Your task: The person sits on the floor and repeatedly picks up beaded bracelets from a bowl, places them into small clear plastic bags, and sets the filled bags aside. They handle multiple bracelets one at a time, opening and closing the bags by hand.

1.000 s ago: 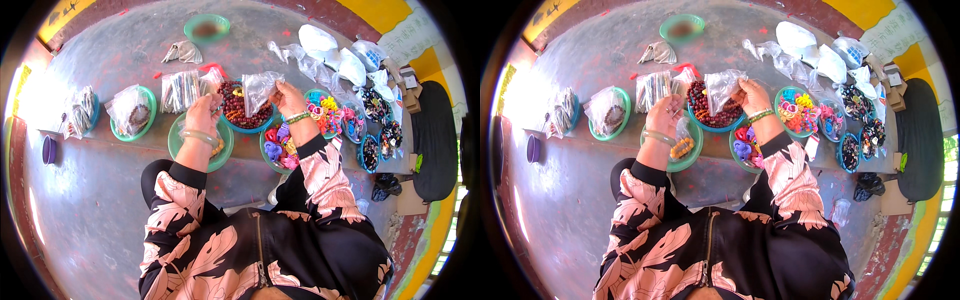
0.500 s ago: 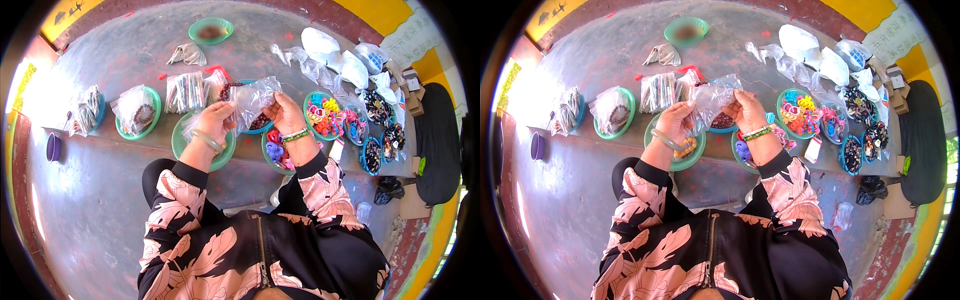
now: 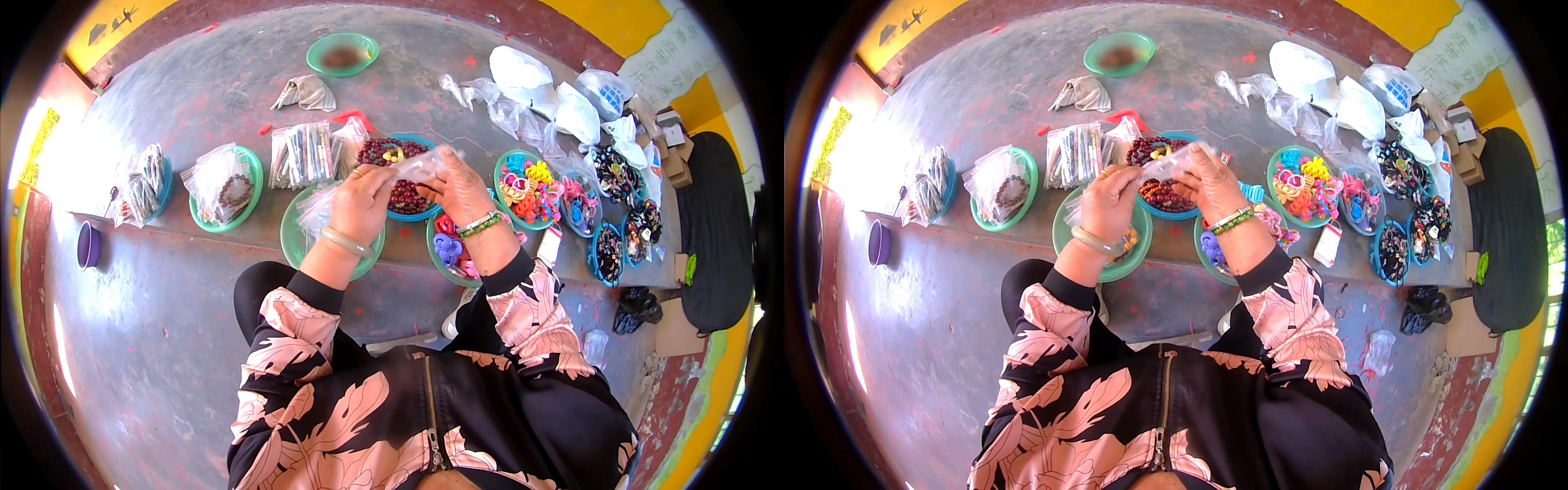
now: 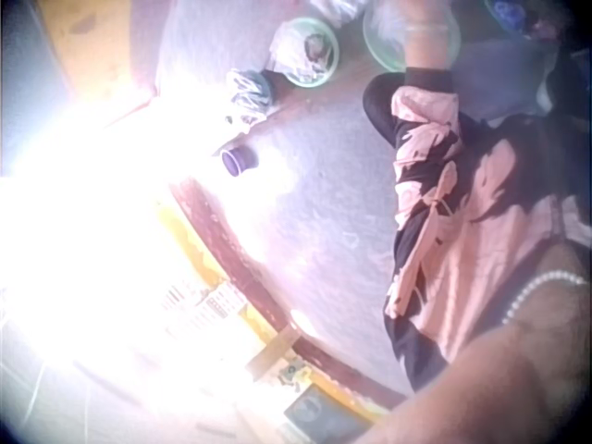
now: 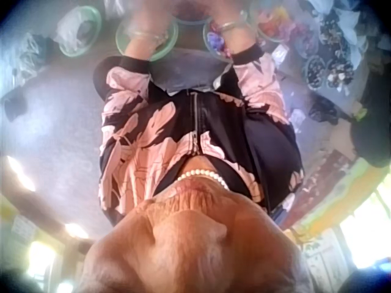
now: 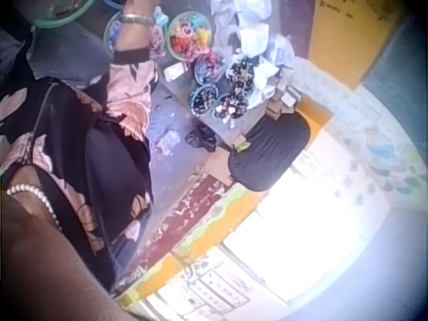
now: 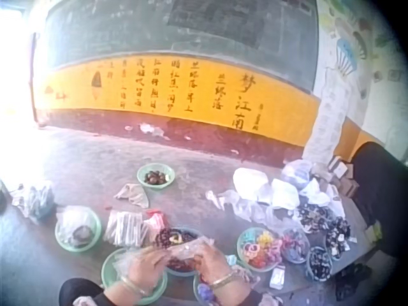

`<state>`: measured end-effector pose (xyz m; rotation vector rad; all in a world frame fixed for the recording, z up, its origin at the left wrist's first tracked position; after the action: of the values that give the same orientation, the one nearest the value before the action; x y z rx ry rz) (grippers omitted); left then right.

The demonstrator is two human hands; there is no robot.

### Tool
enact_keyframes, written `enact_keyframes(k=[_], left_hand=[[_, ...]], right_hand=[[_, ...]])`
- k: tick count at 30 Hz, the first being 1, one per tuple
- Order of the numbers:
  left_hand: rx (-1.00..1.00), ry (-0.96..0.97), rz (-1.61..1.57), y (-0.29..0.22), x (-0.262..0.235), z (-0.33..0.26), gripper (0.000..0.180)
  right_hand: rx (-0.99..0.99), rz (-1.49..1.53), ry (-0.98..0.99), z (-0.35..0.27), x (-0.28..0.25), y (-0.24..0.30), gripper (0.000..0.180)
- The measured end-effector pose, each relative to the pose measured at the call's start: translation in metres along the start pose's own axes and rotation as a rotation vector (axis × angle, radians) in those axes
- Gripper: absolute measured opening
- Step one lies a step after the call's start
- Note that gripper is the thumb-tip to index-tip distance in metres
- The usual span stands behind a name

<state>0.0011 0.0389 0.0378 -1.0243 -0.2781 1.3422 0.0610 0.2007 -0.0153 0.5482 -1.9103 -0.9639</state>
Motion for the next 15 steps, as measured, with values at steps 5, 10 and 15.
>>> enact_keyframes(k=[5, 10, 15], left_hand=[[-0.442, 0.048, -0.276, 0.029, 0.001, -0.003, 0.012], [-0.881, 0.067, -0.714, 0.051, -0.014, -0.001, 0.011], [-0.946, -0.013, -0.868, 0.059, -0.026, 0.001, 0.011]], right_hand=[[-0.08, 0.021, 0.143, 0.022, -0.031, -0.004, 0.016], [-0.09, -0.127, 0.059, 0.003, -0.011, 0.017, 0.016], [-0.207, -0.316, 0.037, 0.002, -0.014, 0.027, 0.015]])
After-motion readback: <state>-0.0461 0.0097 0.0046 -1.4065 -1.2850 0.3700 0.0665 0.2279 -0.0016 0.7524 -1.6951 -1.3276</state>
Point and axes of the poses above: each hand's wrist, its own z-axis towards the middle knuckle, its own x-axis out of the palm, y = z × x, the point moved 5 cm from there along z, towards the middle knuckle, and after that the axes turned 3 degrees about -x, right-handed, at the moved point
